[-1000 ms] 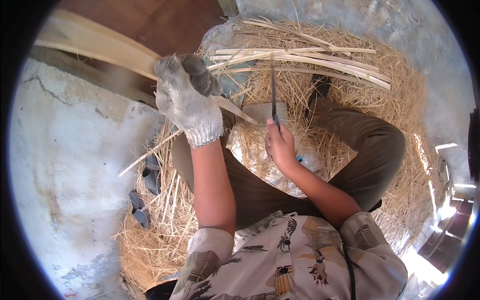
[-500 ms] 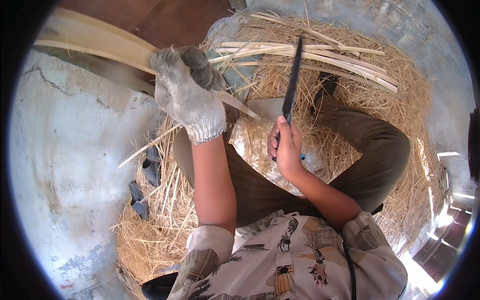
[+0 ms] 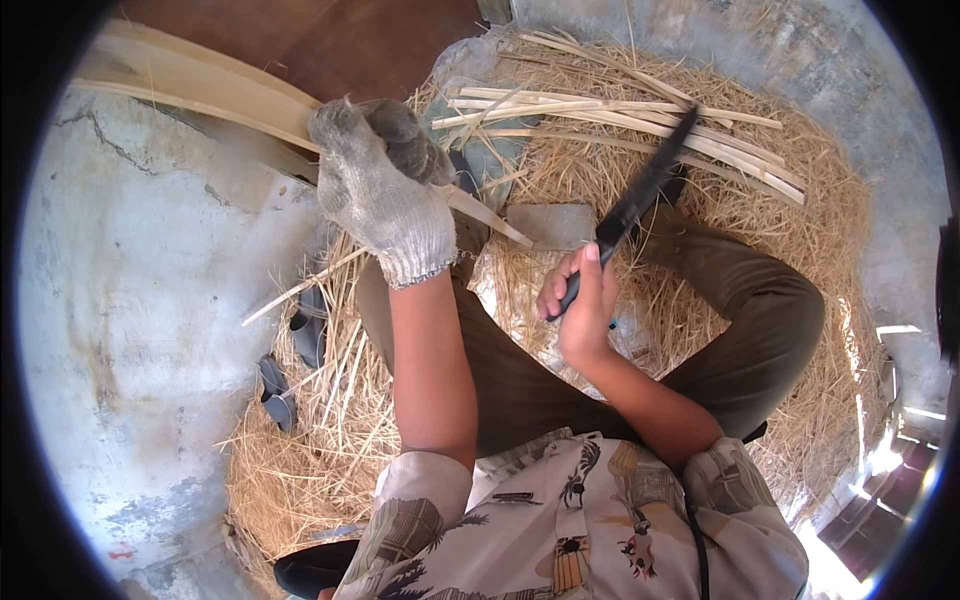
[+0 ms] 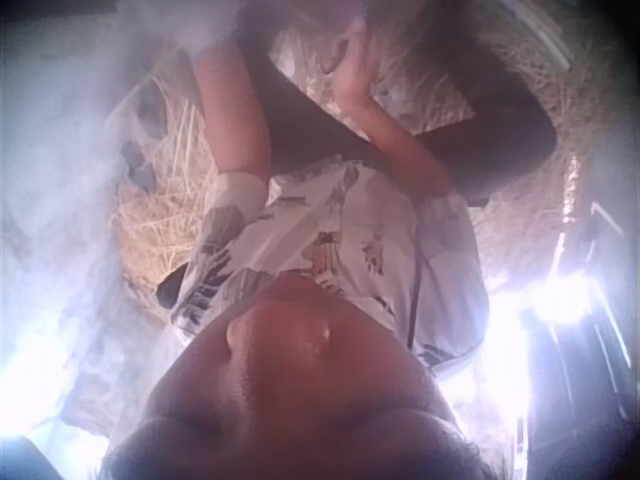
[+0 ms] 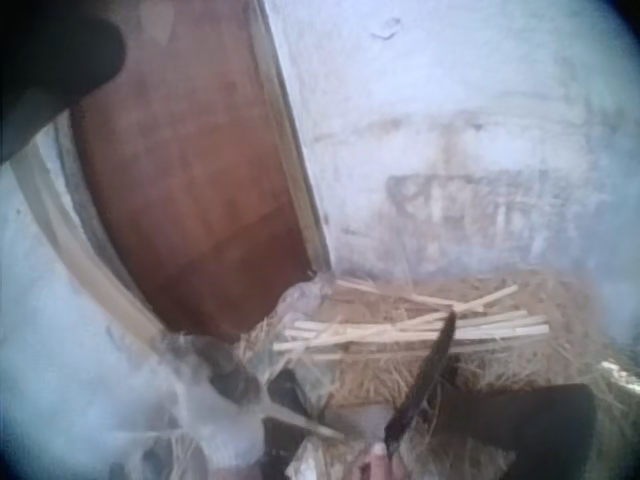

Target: The person sits on a straw-covered floor and uses a knife to split a long piece of bamboo into thin strips. They hold the bamboo with a gloved hand and carefully shave the material, creating fine slivers that fall onto the pile of straw below.

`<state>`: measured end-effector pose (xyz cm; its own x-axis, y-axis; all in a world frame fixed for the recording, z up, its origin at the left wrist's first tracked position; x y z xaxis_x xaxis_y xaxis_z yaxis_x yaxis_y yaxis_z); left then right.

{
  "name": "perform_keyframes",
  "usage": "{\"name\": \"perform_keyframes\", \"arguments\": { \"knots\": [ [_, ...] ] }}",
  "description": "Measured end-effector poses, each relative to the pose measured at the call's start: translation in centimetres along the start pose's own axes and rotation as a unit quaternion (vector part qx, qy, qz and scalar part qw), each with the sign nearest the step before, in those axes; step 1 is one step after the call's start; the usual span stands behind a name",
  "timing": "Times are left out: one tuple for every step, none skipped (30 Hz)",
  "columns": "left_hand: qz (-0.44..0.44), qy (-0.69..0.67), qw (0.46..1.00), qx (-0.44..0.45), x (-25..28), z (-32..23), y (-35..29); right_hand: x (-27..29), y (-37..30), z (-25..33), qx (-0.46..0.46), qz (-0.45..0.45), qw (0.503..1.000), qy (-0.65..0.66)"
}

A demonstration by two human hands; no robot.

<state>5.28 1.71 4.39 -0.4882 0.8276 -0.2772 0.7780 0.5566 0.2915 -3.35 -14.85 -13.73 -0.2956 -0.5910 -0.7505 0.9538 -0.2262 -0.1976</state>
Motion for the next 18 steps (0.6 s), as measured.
{"name": "perform_keyframes", "arguments": {
  "knots": [
    [0.017,-0.025,0.999,0.018,-0.6,-0.2,-0.7,0.9,-0.6,-1.4,0.008,0.012,1.000,-0.015],
    [0.034,-0.049,0.998,0.032,-1.1,-0.5,-1.0,2.0,-1.1,-3.2,0.017,0.027,0.999,-0.027],
    [0.020,-0.060,0.997,0.036,-0.9,-0.3,-0.9,2.6,-1.2,-5.6,-0.106,0.052,0.986,-0.117],
    [0.007,-0.070,0.997,0.041,-0.7,0.0,-0.8,4.0,-2.3,-8.8,-0.353,0.055,0.929,-0.100],
    [-0.007,-0.082,0.995,0.050,-0.6,0.5,-0.8,3.6,-2.1,-7.6,-0.315,0.040,0.940,-0.121],
    [-0.020,-0.075,0.996,0.038,-0.5,0.3,-0.7,3.0,-2.2,-6.7,-0.280,0.028,0.949,-0.142],
    [-0.034,-0.068,0.997,0.027,-0.6,0.1,-0.5,2.1,-1.8,-5.4,-0.239,0.029,0.962,-0.128],
    [-0.041,-0.056,0.997,0.017,-0.5,-0.1,-0.7,1.4,-1.1,-3.9,-0.201,0.030,0.972,-0.120],
    [-0.047,-0.044,0.998,0.009,-0.4,-0.2,-1.0,0.9,-0.7,-2.6,-0.166,0.032,0.979,-0.115],
    [-0.040,-0.026,0.999,0.001,-0.6,-0.6,-1.4,0.3,-0.5,-1.0,-0.099,0.038,0.989,-0.102],
    [-0.028,-0.005,1.000,-0.010,-1.0,-1.3,-1.5,-0.6,-0.4,0.5,-0.030,0.044,0.995,-0.082],
    [-0.016,0.015,1.000,-0.022,-1.1,-1.6,-1.5,-1.1,-0.5,1.6,0.039,0.051,0.996,-0.060],
    [-0.013,-0.016,1.000,0.016,-0.8,-0.5,-1.1,-0.8,-1.0,1.2,0.080,0.045,0.994,-0.058],
    [-0.019,-0.014,1.000,-0.003,-0.8,0.0,-0.6,0.4,-1.5,-1.2,0.034,0.046,0.994,-0.092],
    [-0.023,-0.012,0.999,-0.021,-0.9,0.6,-0.4,2.6,-2.0,-4.4,-0.011,0.045,0.991,-0.124],
    [0.030,-0.006,0.999,-0.022,-1.3,0.6,-0.5,4.1,-2.0,-6.2,-0.081,0.013,0.987,-0.136],
    [0.083,-0.001,0.996,-0.027,-1.8,0.4,-0.7,5.0,-2.2,-7.6,-0.149,-0.015,0.978,-0.145],
    [0.052,-0.014,0.998,-0.027,-1.3,0.5,-0.5,6.4,-2.4,-8.9,-0.237,-0.073,0.959,-0.133]
  ]
}}
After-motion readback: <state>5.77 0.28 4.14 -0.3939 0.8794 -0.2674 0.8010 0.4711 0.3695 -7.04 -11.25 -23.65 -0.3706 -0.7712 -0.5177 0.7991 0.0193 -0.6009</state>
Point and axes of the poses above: each hand's wrist, its own y-axis towards the middle knuckle, its own x-axis out of the back of the hand, z = x × y, the point moved 7 cm from there along y, towards the middle knuckle, and after that the axes turned 12 degrees about y, right-handed, at the moved point
